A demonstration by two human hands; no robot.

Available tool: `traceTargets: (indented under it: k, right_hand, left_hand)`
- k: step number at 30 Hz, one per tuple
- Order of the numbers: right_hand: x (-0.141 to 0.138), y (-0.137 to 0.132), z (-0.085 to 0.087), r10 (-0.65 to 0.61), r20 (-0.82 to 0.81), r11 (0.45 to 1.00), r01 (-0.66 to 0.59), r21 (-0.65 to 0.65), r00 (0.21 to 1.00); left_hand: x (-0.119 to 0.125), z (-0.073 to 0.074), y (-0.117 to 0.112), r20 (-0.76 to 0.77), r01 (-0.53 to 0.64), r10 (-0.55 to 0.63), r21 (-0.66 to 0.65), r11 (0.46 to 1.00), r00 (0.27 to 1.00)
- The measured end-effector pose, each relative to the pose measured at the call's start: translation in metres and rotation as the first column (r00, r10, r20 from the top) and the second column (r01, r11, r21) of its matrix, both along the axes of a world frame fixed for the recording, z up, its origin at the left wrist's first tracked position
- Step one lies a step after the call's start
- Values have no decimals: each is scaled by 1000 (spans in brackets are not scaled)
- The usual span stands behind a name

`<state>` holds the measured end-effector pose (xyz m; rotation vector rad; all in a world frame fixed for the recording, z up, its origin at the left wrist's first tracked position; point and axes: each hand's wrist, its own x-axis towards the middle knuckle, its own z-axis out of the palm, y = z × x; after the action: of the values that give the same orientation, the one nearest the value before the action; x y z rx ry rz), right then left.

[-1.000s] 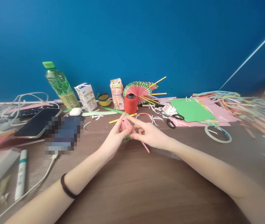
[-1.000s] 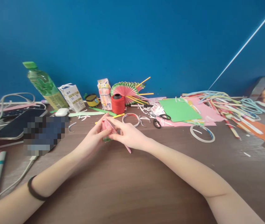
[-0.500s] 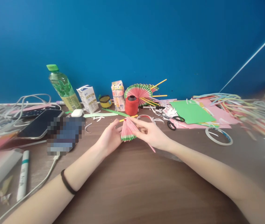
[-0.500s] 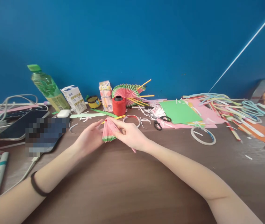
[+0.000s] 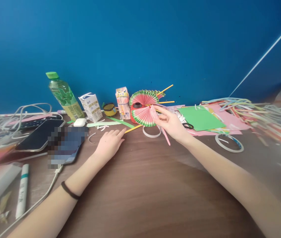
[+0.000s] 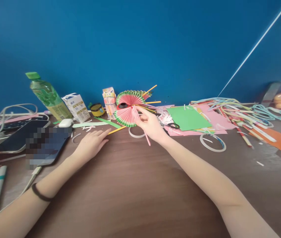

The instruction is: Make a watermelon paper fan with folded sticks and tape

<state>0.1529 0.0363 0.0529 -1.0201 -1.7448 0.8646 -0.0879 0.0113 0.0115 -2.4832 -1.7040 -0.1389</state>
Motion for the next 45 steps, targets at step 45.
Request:
traceTargets:
  k: [45]
  right_hand:
    - [13,7,0,29,433,968,-133,211,901]
  left_hand:
    - [-11,47,1,712,-35,12,17,999,702]
